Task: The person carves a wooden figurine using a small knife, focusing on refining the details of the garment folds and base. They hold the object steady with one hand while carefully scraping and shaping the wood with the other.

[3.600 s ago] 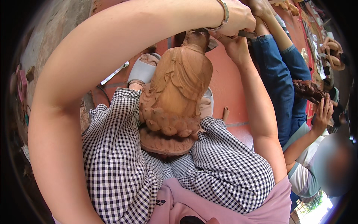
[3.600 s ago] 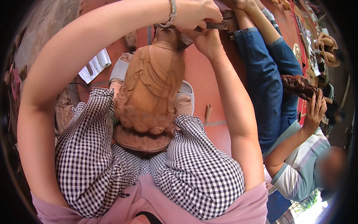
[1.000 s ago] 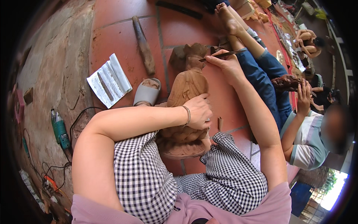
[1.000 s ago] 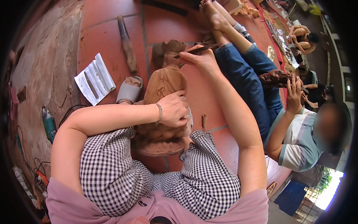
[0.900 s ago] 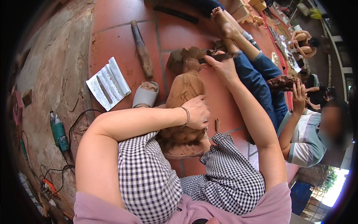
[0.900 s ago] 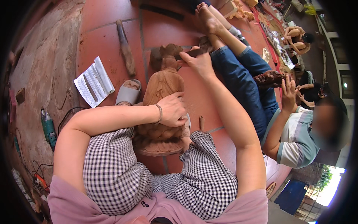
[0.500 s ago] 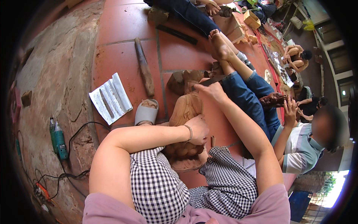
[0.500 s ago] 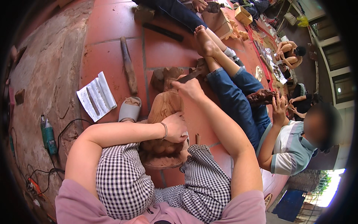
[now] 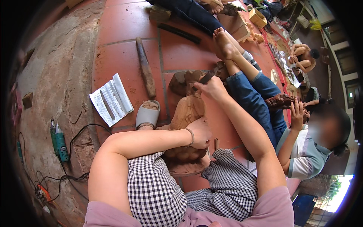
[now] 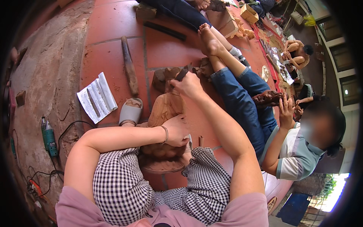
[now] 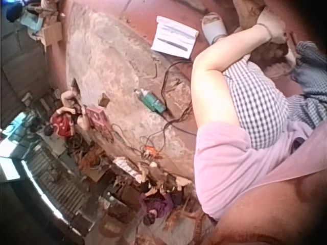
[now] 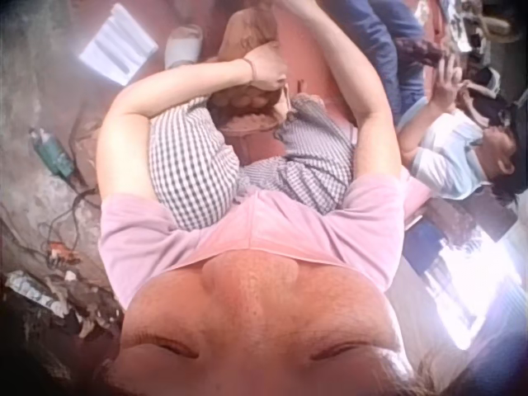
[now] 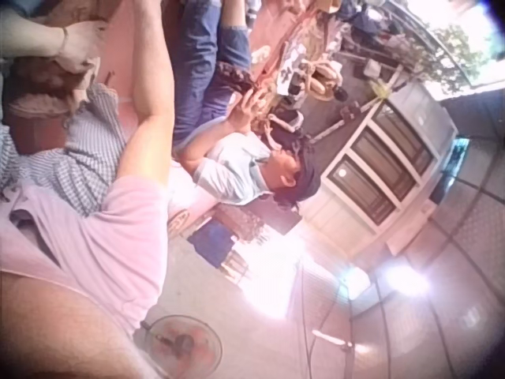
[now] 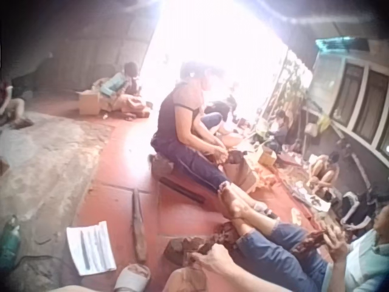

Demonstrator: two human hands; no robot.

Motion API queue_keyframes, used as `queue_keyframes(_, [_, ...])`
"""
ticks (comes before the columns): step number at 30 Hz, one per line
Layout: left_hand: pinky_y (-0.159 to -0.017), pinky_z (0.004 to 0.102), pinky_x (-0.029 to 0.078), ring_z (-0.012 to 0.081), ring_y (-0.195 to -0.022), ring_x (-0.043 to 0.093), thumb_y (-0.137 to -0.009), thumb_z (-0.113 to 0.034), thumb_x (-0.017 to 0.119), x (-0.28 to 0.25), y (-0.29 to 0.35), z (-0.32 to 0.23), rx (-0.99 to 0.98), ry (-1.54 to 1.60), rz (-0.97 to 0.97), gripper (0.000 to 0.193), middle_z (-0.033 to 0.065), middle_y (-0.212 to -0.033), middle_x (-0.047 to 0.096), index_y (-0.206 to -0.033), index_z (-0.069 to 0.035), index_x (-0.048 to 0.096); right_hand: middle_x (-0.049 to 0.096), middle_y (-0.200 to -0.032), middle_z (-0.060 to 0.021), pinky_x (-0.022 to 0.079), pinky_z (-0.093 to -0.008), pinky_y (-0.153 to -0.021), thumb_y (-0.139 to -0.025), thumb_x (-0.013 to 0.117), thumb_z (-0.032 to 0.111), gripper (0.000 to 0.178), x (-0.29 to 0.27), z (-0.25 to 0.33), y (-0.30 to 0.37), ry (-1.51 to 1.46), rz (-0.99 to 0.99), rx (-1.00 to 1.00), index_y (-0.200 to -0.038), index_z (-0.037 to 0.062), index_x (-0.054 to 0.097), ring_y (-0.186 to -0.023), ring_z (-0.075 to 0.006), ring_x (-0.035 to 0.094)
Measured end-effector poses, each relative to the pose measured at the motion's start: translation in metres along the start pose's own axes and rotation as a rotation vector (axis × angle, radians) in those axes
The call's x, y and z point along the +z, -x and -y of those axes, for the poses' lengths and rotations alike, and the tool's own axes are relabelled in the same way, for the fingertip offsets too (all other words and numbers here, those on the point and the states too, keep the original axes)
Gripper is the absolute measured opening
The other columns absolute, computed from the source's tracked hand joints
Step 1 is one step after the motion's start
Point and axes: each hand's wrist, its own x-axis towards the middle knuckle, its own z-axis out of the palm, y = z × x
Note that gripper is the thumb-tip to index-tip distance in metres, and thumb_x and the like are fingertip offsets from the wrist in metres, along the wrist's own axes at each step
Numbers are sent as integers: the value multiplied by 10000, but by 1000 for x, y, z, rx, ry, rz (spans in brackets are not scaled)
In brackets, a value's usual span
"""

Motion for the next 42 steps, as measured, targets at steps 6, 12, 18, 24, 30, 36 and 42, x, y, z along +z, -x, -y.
queue_keyframes(6, [-1127, 454, 342, 292, -977, 668, -885, -382, 576, -14, -4, -2, -53, 37, 157, 371, 132, -953, 735, -864, -68, 773, 700, -758, -70, 521, -291, -603, -875, 770, 201, 214, -21, -12, -18, -269, 248, 291, -896, -9, 733, -644, -118, 643])
queue_keyframes(12, [-1125, 461, 352, 294, -982, 665, -882, -360, 575, -3, -4, -1, -39, -8, 88, 350, 135, -921, 731, -859, -68, 767, 718, -780, -91, 548, -338, -648, -833, 783, 196, 241, -15, 13, -23, -32, 207, 61, -972, 4, 739, -703, -150, 688])
queue_keyframes(18, [-1112, 469, 366, 295, -974, 665, -869, -340, 586, -1, -1, 2, -22, 24, 27, 333, 130, -898, 728, -846, -56, 757, 743, -835, -169, 578, -381, -750, -803, 792, 272, 308, -23, 15, -20, -149, 314, 196, -958, 11, 742, -821, -291, 744])
queue_keyframes(24, [-1129, 472, 358, 298, -976, 665, -855, -331, 600, 0, 1, 4, -9, 94, -79, 309, 124, -888, 723, -830, -61, 747, 685, -748, -95, 563, -346, -610, -845, 769, 187, 244, -29, 29, -40, -142, 364, 343, -964, -11, 690, -646, -165, 681])
queue_keyframes(30, [-1098, 467, 386, 297, -965, 663, -839, -323, 620, 7, -1, 5, -11, 39, -10, 285, 127, -865, 713, -806, -66, 737, 755, -887, -194, 592, -399, -747, -822, 763, 287, 344, -5, 21, -21, 213, 264, 8, -1017, 5, 736, -830, -338, 747])
queue_keyframes(36, [-1060, 447, 399, 293, -941, 654, -845, -327, 619, 5, 0, 4, 1, 103, -138, 288, 121, -850, 712, -801, -68, 739, 724, -803, -184, 577, -413, -722, -830, 723, 244, 251, -25, 9, -32, -141, 259, 302, -916, 9, 728, -773, -329, 727])
queue_keyframes(42, [-1042, 433, 416, 290, -957, 653, -830, -334, 637, -7, 5, 2, -1, 51, -99, 298, 128, -868, 721, -817, -55, 742, 734, -875, -219, 569, -452, -792, -829, 752, 324, 316, 1, 13, 1, 88, 59, 69, -929, 25, 757, -866, -381, 719])
